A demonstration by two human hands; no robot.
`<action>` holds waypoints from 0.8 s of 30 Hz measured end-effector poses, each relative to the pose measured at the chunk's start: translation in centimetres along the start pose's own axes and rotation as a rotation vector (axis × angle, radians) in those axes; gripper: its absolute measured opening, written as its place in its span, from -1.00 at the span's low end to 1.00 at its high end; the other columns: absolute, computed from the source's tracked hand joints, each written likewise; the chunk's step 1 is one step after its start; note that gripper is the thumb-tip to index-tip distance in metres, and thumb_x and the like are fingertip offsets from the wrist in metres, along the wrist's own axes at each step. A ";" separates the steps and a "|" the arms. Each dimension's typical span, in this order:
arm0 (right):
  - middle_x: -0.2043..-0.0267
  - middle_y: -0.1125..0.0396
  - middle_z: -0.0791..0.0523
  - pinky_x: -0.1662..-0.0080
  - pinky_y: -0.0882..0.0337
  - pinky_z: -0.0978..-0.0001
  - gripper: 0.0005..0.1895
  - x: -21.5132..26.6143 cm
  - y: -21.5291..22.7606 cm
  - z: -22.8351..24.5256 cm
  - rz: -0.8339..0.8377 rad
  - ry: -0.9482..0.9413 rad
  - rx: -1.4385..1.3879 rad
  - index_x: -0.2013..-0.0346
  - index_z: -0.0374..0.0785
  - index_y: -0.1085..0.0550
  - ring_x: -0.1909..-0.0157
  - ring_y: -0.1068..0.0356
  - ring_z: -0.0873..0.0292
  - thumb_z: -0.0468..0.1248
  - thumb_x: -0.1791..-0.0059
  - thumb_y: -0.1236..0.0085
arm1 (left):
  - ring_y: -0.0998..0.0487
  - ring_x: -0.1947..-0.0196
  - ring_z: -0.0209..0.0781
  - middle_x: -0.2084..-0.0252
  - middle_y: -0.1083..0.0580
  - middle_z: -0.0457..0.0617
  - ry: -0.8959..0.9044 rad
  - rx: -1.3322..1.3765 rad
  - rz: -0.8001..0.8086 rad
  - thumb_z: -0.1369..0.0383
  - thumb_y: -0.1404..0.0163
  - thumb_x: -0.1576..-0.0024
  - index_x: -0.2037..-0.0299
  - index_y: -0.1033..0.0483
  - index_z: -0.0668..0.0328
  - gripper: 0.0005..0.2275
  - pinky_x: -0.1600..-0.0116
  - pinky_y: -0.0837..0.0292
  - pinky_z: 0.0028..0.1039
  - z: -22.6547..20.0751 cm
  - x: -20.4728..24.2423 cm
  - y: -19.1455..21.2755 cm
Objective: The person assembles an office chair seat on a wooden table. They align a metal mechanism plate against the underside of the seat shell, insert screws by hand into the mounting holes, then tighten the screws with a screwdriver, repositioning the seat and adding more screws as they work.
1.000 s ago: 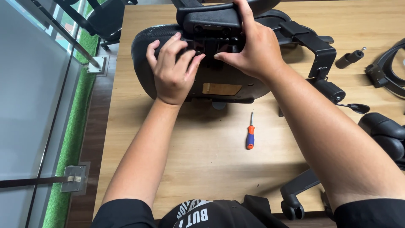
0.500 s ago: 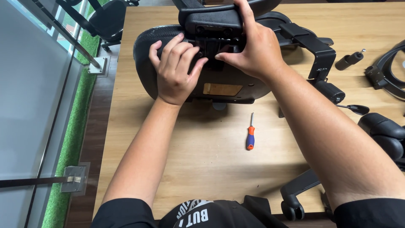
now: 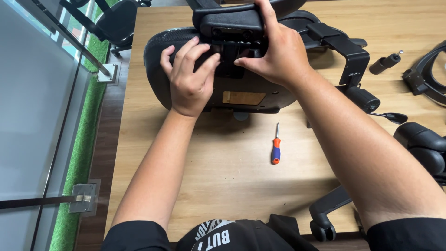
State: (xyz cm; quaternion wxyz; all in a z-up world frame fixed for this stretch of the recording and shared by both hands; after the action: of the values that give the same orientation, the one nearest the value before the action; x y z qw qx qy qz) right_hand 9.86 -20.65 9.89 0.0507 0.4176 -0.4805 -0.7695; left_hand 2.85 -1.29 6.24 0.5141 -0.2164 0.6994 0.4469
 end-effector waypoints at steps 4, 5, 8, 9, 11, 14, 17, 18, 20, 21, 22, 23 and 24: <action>0.12 -0.50 -0.06 0.08 -0.52 0.17 0.26 0.1 -0.1 -0.1 -0.007 0.011 -0.004 -0.53 -0.25 0.09 0.05 -0.55 -0.10 -0.01 0.15 -0.65 | -0.46 -0.22 -0.07 -0.08 -0.46 -0.01 0.069 0.138 0.046 0.31 -0.37 -0.09 0.03 -0.63 0.26 -0.69 -0.36 -0.03 -0.04 0.0 -1.0 0.5; 0.12 -0.50 -0.06 0.08 -0.52 0.17 0.26 0.1 -0.1 -0.1 -0.007 0.010 -0.005 -0.53 -0.25 0.09 0.05 -0.55 -0.10 -0.01 0.15 -0.65 | -0.46 -0.22 -0.07 -0.08 -0.46 -0.01 0.068 0.138 0.048 0.31 -0.37 -0.09 0.03 -0.63 0.26 -0.69 -0.36 -0.03 -0.04 0.2 -0.4 0.0; 0.13 -0.50 -0.06 0.08 -0.52 0.17 0.27 0.0 0.0 0.1 -0.008 0.013 0.002 -0.52 -0.25 0.09 0.06 -0.55 -0.10 -0.01 0.16 -0.65 | -0.46 -0.32 -0.19 -0.14 -0.46 -0.16 0.046 0.018 0.009 0.36 -0.35 -0.21 0.11 -0.66 -0.03 -0.86 -0.49 -0.02 -0.16 0.5 0.2 -0.2; 0.14 -0.50 -0.06 0.09 -0.52 0.16 0.27 0.0 0.0 0.1 -0.001 0.000 -0.002 -0.54 -0.25 0.08 0.07 -0.55 -0.10 -0.01 0.16 -0.65 | -0.45 -0.31 -0.17 -0.14 -0.46 -0.15 0.000 0.003 0.025 0.44 -0.30 -0.14 0.08 -0.68 -0.07 -0.81 -0.47 -0.01 -0.16 0.1 0.0 0.1; 0.15 -0.50 -0.06 0.09 -0.52 0.16 0.28 0.0 0.1 -0.1 0.006 -0.014 -0.005 -0.55 -0.24 0.08 0.08 -0.55 -0.10 0.00 0.16 -0.65 | -0.45 -0.30 -0.15 -0.14 -0.47 -0.15 -0.047 -0.010 0.041 0.53 -0.25 -0.07 0.06 -0.71 -0.12 -0.72 -0.46 0.01 -0.17 -0.2 -0.1 -0.1; 0.13 -0.50 -0.07 0.09 -0.52 0.16 0.29 0.2 -0.1 0.0 -0.014 0.020 0.003 -0.55 -0.24 0.09 0.07 -0.55 -0.10 0.00 0.16 -0.65 | -0.45 -0.29 -0.10 -0.17 -0.44 -0.05 0.119 0.110 0.025 0.28 -0.38 -0.16 0.12 -0.60 0.09 -0.77 -0.44 -0.01 -0.08 0.8 0.5 -0.9; 0.11 -0.50 -0.07 0.08 -0.53 0.17 0.28 0.0 0.0 0.2 -0.027 0.039 0.009 -0.55 -0.24 0.09 0.06 -0.55 -0.10 -0.01 0.16 -0.65 | -0.45 -0.33 -0.18 -0.20 -0.45 -0.20 0.038 0.035 0.008 0.42 -0.33 -0.20 0.10 -0.67 -0.08 -0.85 -0.50 -0.01 -0.16 0.2 0.0 -0.2; 0.12 -0.50 -0.07 0.08 -0.53 0.17 0.27 0.0 0.1 0.1 -0.017 0.021 0.000 -0.55 -0.23 0.08 0.06 -0.56 -0.10 -0.01 0.16 -0.64 | -0.44 -0.31 -0.14 -0.20 -0.45 -0.14 0.039 0.063 0.047 0.44 -0.31 -0.17 0.01 -0.68 -0.03 -0.79 -0.47 0.00 -0.13 0.2 -0.2 -0.1; 0.13 -0.50 -0.07 0.07 -0.53 0.17 0.27 0.1 0.0 0.0 -0.003 0.002 -0.011 -0.55 -0.22 0.08 0.07 -0.56 -0.10 -0.01 0.16 -0.64 | -0.44 -0.30 -0.11 -0.21 -0.44 -0.09 0.042 0.090 0.089 0.46 -0.29 -0.14 -0.08 -0.69 0.03 -0.71 -0.43 0.01 -0.10 0.2 -0.1 -0.3; 0.12 -0.50 -0.07 0.07 -0.53 0.16 0.27 0.1 0.0 0.1 -0.007 0.009 -0.012 -0.54 -0.23 0.08 0.06 -0.55 -0.11 -0.01 0.16 -0.64 | -0.45 -0.30 -0.12 -0.20 -0.44 -0.09 0.075 0.090 0.066 0.41 -0.33 -0.16 0.03 -0.65 0.02 -0.79 -0.44 0.00 -0.11 0.5 0.1 -0.5; 0.11 -0.50 -0.08 0.07 -0.53 0.15 0.27 0.1 0.0 0.2 -0.010 0.017 -0.014 -0.54 -0.24 0.08 0.05 -0.55 -0.12 -0.02 0.17 -0.64 | -0.45 -0.30 -0.14 -0.19 -0.44 -0.10 0.108 0.091 0.043 0.35 -0.37 -0.17 0.14 -0.62 0.00 -0.83 -0.44 -0.01 -0.12 0.8 0.3 -0.7; 0.11 -0.50 -0.08 0.07 -0.53 0.15 0.27 0.0 0.0 0.2 -0.012 0.018 -0.014 -0.54 -0.24 0.08 0.05 -0.55 -0.12 -0.02 0.17 -0.64 | -0.45 -0.30 -0.14 -0.19 -0.44 -0.10 0.106 0.089 0.042 0.35 -0.37 -0.17 0.14 -0.62 0.00 -0.83 -0.44 -0.01 -0.12 0.8 0.1 -0.4; 0.10 -0.50 -0.08 0.07 -0.53 0.15 0.27 0.0 0.1 0.3 -0.013 0.019 -0.014 -0.54 -0.23 0.08 0.05 -0.55 -0.12 -0.01 0.16 -0.64 | -0.45 -0.30 -0.15 -0.18 -0.45 -0.15 0.045 0.037 0.042 0.45 -0.30 -0.14 0.10 -0.66 -0.09 -0.81 -0.45 -0.02 -0.14 0.3 0.0 -0.2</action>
State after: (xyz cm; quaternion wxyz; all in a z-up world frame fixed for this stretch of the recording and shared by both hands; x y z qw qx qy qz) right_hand 9.66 -20.45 10.01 0.0529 0.4276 -0.4719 -0.7692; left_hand 3.15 -1.09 6.16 0.4926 -0.2020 0.7233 0.4397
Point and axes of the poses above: each hand's wrist, its own x-axis away from the middle knuckle, its own y-axis out of the back of the hand, z = x × y, the point moved 7 cm from there along -x, towards the middle knuckle
